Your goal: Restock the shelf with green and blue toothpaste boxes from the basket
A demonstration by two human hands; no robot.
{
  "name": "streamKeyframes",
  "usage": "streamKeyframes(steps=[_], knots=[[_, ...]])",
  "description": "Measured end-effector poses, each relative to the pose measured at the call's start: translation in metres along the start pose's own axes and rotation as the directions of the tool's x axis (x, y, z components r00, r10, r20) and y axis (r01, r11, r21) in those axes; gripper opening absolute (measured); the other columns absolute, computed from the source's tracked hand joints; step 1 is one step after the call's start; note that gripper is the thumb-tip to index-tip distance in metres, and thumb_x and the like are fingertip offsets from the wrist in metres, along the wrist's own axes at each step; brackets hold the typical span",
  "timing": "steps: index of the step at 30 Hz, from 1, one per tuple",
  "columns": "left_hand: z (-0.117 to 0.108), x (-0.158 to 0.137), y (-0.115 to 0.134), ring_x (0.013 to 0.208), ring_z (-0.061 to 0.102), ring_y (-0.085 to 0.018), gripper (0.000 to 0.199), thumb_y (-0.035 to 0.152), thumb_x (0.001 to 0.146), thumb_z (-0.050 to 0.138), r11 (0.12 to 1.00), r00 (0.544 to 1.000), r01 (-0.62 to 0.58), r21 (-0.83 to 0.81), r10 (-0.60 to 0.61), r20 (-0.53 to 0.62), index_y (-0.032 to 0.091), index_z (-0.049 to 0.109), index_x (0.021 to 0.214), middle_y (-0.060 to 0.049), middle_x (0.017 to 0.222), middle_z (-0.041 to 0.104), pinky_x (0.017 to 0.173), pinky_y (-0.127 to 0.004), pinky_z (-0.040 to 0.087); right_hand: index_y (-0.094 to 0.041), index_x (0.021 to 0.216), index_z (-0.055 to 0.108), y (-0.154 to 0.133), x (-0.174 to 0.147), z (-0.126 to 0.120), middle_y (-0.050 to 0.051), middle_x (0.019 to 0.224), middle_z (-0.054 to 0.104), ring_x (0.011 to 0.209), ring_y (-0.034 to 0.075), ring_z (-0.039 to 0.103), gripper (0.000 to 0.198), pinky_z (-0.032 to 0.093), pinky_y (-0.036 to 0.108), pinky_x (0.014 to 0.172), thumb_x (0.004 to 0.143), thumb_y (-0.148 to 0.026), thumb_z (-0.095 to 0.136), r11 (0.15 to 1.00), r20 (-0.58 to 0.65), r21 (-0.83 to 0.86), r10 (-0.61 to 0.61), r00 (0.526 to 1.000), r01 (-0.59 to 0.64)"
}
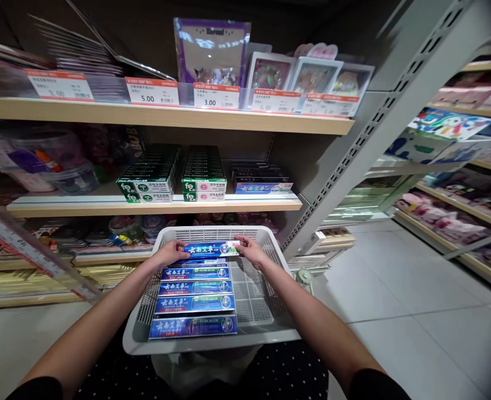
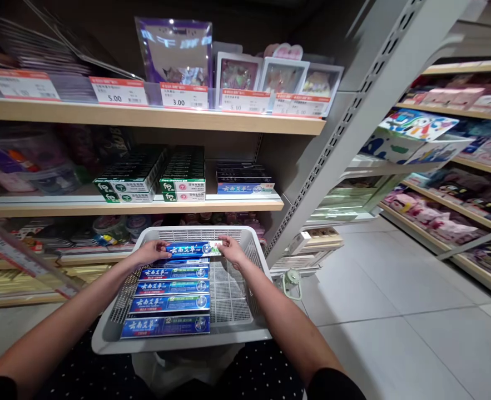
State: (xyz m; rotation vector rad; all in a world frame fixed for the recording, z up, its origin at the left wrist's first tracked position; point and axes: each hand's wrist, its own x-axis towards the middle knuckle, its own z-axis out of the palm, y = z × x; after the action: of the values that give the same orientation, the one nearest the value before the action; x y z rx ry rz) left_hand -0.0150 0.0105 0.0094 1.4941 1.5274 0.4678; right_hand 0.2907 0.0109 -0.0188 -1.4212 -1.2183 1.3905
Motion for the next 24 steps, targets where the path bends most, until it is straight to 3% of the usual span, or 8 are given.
streamKeyframes(steps=[6, 8, 11, 15, 21, 24], knots=[[0.005, 0.002, 0.0, 0.062, 0.057, -0.015, 0.035, 0.045, 0.057, 0.075, 0.981, 0.998, 0.019, -0.191, -0.007, 0.062, 0.016, 0.064, 0.072, 0.0, 0.065, 0.062, 0.061, -0.026, 0.044, -0.017, 0.098, 0.062, 0.003, 0.005, 0.0, 0.007, 0.095, 0.069, 0.082, 0.018, 0.065, 0.031, 0.053, 0.027, 0.072, 0.07, -0.025, 0.073, 0.986, -0.103, 0.14, 0.101, 0.99, -0.086], [0.006, 0.002, 0.001, 0.066, 0.059, -0.015, 0.036, 0.043, 0.057, 0.075, 0.96, 0.998, 0.025, -0.279, -0.01, 0.055, 0.016, 0.065, 0.079, -0.001, 0.07, 0.063, 0.065, -0.026, 0.047, -0.016, 0.093, 0.061, 0.005, 0.006, 0.003, 0.007, 0.092, 0.069, 0.08, 0.018, 0.065, 0.027, 0.052, 0.026, 0.07, 0.07, -0.026, 0.073, 0.986, -0.137, 0.135, 0.112, 0.984, -0.093], [0.008, 0.002, 0.003, 0.072, 0.061, -0.016, 0.048, 0.039, 0.058, 0.076, 0.933, 0.999, 0.038, -0.357, -0.039, 0.004, 0.015, 0.065, 0.098, -0.001, 0.076, 0.065, 0.069, -0.027, 0.049, -0.016, 0.085, 0.062, 0.008, 0.007, 0.006, 0.008, 0.09, 0.07, 0.079, 0.019, 0.065, 0.018, 0.053, 0.028, 0.072, 0.072, -0.026, 0.07, 0.988, -0.092, 0.126, 0.098, 0.991, -0.086], [0.009, 0.001, 0.006, 0.074, 0.063, -0.019, 0.047, 0.039, 0.064, 0.074, 0.962, 0.998, 0.028, -0.273, -0.041, -0.04, 0.015, 0.065, 0.103, -0.002, 0.072, 0.067, 0.066, -0.029, 0.05, -0.017, 0.086, 0.065, 0.011, 0.009, 0.007, 0.008, 0.089, 0.071, 0.084, 0.023, 0.067, 0.018, 0.055, 0.032, 0.073, 0.073, -0.029, 0.069, 0.996, -0.048, 0.074, 0.046, 0.998, -0.042], [0.006, -0.002, 0.007, 0.071, 0.063, -0.019, 0.05, 0.045, 0.066, 0.072, 0.983, 1.0, 0.01, -0.181, -0.014, -0.02, 0.014, 0.064, 0.104, -0.003, 0.075, 0.067, 0.064, -0.03, 0.05, -0.017, 0.097, 0.065, 0.014, 0.008, 0.007, 0.011, 0.087, 0.072, 0.09, 0.029, 0.068, 0.027, 0.055, 0.035, 0.073, 0.075, -0.032, 0.071, 0.993, -0.095, -0.111, -0.037, 0.995, 0.026], [0.004, -0.002, 0.006, 0.071, 0.063, -0.018, 0.052, 0.047, 0.064, 0.072, 0.988, 1.0, 0.002, -0.156, -0.005, -0.023, 0.014, 0.063, 0.102, -0.005, 0.08, 0.068, 0.064, -0.029, 0.049, -0.017, 0.102, 0.062, 0.013, 0.005, 0.009, 0.012, 0.09, 0.071, 0.091, 0.03, 0.068, 0.035, 0.056, 0.036, 0.073, 0.073, -0.033, 0.073, 0.992, -0.088, -0.111, -0.07, 0.994, 0.06]])
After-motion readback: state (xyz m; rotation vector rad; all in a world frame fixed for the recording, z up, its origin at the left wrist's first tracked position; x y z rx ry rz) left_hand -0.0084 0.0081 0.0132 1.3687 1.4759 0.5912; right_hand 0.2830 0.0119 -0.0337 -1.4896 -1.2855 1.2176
